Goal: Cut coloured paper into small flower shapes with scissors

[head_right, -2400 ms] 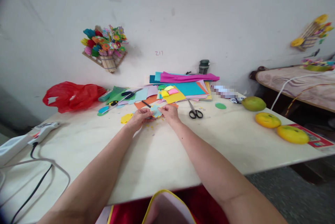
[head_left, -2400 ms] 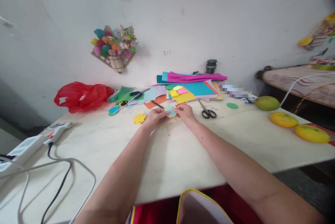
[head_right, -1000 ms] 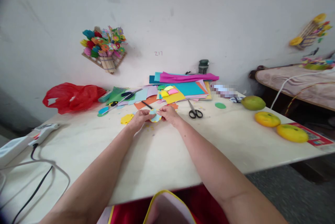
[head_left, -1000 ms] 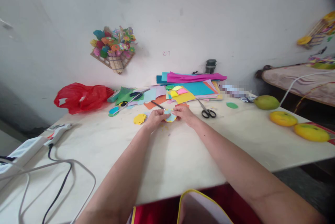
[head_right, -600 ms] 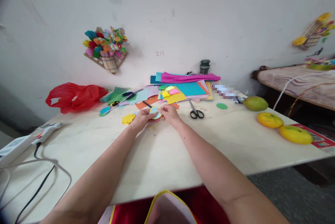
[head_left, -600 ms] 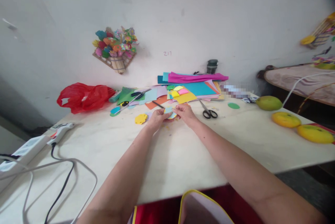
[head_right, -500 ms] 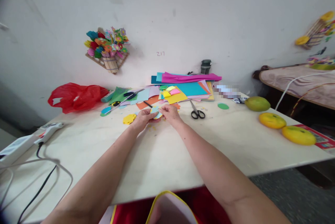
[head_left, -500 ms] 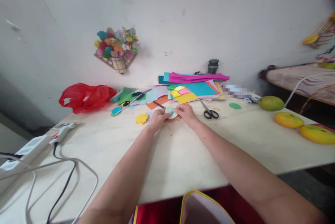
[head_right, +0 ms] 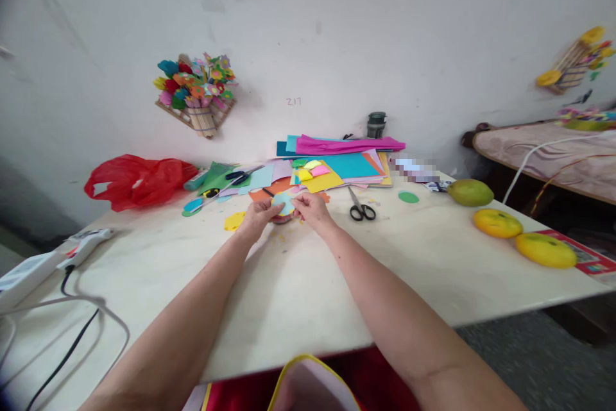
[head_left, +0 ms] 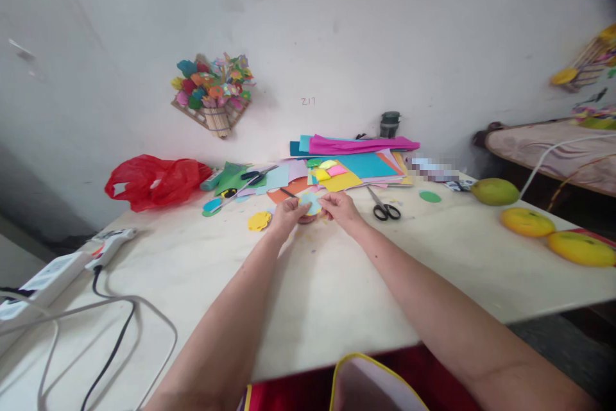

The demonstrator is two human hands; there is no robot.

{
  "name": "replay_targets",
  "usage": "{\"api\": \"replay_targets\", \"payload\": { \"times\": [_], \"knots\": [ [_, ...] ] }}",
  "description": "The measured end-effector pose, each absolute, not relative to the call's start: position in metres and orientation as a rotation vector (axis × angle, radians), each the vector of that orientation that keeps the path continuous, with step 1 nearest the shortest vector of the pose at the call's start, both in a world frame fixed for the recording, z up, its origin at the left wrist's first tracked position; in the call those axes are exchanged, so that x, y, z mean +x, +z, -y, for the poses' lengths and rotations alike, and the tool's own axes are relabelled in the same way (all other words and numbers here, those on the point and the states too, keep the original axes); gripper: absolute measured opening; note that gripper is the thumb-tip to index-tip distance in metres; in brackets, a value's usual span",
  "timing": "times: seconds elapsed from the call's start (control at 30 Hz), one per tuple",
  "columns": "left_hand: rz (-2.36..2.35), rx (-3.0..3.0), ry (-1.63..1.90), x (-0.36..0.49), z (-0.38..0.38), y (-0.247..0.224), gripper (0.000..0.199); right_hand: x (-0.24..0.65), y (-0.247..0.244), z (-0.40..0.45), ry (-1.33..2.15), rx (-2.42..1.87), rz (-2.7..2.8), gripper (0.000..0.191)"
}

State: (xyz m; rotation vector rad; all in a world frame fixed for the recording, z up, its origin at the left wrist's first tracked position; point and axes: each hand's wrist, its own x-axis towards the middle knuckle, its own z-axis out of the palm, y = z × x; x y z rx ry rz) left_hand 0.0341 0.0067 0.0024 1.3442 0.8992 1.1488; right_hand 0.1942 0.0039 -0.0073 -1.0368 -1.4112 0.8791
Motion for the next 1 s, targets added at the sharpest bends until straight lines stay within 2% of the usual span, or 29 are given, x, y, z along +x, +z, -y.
{"api": "replay_targets", "payload": {
  "times": [0.1, 0.17, 0.23, 0.3, 0.43, 0.83, 1.0],
  "knots": [
    [-0.907, 1.286, 1.416, 0.019, -0.013, 0.012, 0.036, 0.210, 0.003, -0.005, 0.692, -1.211, 1.469, 0.019],
    [-0.892, 1.201, 1.581, 0.006, -0.018, 0.016, 0.035, 0.226, 0.015, -0.003, 0.362, -1.450, 1.560, 0.015],
    [-0.880, 1.148, 1.635, -0.005, -0.021, 0.018, 0.034, 0.245, 0.026, 0.000, 0.029, -1.747, 1.622, 0.015],
    [-0.887, 1.113, 1.637, -0.009, -0.021, 0.016, 0.032, 0.264, 0.035, 0.002, -0.099, -2.045, 1.623, 0.020],
    [-0.896, 1.139, 1.515, 0.000, -0.019, 0.006, 0.037, 0.298, 0.035, 0.000, -0.095, -2.374, 1.573, 0.026],
    [-0.936, 1.141, 1.342, 0.016, -0.018, -0.008, 0.042, 0.301, 0.025, -0.006, 0.126, -2.545, 1.640, 0.037],
    [-0.927, 1.112, 1.355, 0.018, -0.018, -0.010, 0.038, 0.300, 0.031, -0.005, 0.209, -2.479, 1.672, 0.034]
  ]
}}
